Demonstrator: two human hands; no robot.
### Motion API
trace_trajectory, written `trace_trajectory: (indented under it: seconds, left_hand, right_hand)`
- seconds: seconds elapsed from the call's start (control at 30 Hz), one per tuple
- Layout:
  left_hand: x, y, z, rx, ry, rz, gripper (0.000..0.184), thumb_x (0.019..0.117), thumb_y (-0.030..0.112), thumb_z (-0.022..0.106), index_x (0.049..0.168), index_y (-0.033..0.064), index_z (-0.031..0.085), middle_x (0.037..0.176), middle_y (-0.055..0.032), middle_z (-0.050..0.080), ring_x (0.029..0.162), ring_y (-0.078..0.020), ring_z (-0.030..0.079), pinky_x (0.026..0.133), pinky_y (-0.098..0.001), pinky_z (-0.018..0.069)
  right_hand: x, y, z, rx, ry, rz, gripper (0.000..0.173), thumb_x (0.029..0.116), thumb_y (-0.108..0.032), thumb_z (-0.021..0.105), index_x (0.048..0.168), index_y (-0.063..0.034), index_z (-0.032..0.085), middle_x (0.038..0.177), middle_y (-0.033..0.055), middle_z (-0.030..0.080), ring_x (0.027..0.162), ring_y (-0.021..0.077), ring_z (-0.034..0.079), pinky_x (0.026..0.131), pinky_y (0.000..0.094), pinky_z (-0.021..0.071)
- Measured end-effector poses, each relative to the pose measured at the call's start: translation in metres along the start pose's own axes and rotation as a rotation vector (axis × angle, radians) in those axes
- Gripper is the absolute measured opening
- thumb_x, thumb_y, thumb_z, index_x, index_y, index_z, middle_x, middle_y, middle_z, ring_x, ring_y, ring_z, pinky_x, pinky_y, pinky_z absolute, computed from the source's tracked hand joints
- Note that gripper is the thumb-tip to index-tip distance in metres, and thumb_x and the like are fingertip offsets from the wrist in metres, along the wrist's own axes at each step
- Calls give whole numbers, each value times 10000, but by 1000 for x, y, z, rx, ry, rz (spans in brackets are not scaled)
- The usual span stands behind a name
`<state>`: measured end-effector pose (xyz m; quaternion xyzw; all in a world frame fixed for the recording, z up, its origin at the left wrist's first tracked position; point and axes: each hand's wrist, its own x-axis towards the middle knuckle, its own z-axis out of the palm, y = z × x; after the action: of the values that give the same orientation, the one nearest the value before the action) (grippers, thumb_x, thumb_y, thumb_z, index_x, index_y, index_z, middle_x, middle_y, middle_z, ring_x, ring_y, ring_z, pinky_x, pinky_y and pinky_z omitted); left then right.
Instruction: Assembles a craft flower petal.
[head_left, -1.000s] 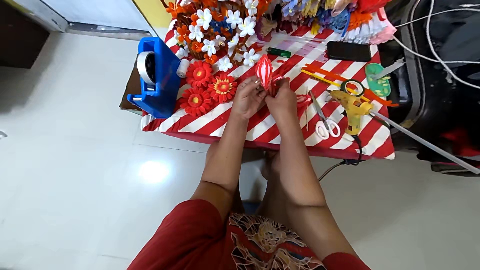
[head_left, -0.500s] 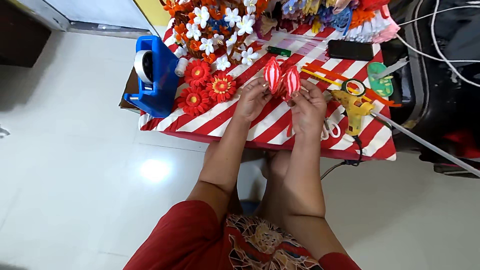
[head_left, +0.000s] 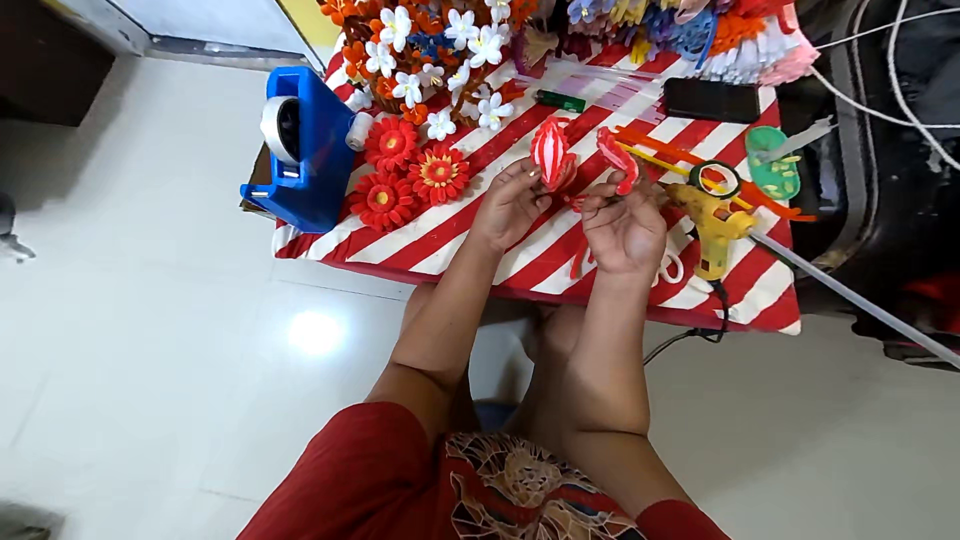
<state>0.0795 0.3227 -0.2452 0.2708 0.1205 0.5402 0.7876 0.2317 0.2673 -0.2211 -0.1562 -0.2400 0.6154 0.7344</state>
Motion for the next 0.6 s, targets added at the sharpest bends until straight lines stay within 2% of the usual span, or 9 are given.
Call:
trace_trajectory:
  seconds: [0.07,0.2,0.33,0.43,0.5,0.6]
  left_hand:
    - [0,-1,0,-1,-4,-3,140,976,109,542,971,133,680,911,-32,714,770,-93,669,683,-240,554]
    - [0,-3,0,-9,-28,-9,145,976,109,547,925,138,680,894,-33,711,765,-95,670,682,-240,554]
    - [-1,-2,0,-13,-20,-5,176,995,104,516,938,127,681,896,-37,714,763,-97,670,677,-237,553]
    - [-1,-2,0,-16,-21,-8,172,992,100,513,938,122,675,887,-39,704,760,-101,663,675,-239,550]
    - [-1,-2,1,-12,-20,-11,173,986,94,519,910,134,669,878,-29,700,757,-96,659,670,-235,542]
    - [-3,-1,2,4,-16,-15,187,988,78,513,906,140,670,880,-23,704,760,-86,663,683,-232,547]
  right_hand:
    - [2,1,-1,4,31,-23,255,1046,-81,457,1148,-134,685,1003,21,712,849,117,708,769,257,608]
    - [1,2,-2,-32,46,-27,245,1044,-87,462,1151,-145,675,1016,23,704,861,127,700,780,279,608]
    - [3,6,-1,-52,17,-37,210,1036,-116,514,1155,-154,683,1006,12,697,870,124,690,801,287,598]
    - [3,12,5,-294,97,-195,235,990,-25,537,1183,-124,628,988,13,708,867,127,696,798,313,604]
    - [-2,14,12,-502,142,-278,316,953,41,547,1223,-116,598,967,-30,712,883,92,704,836,293,607]
    - [-6,17,16,-728,131,-388,373,931,64,611,1263,-104,590,965,-84,716,902,42,697,859,257,596]
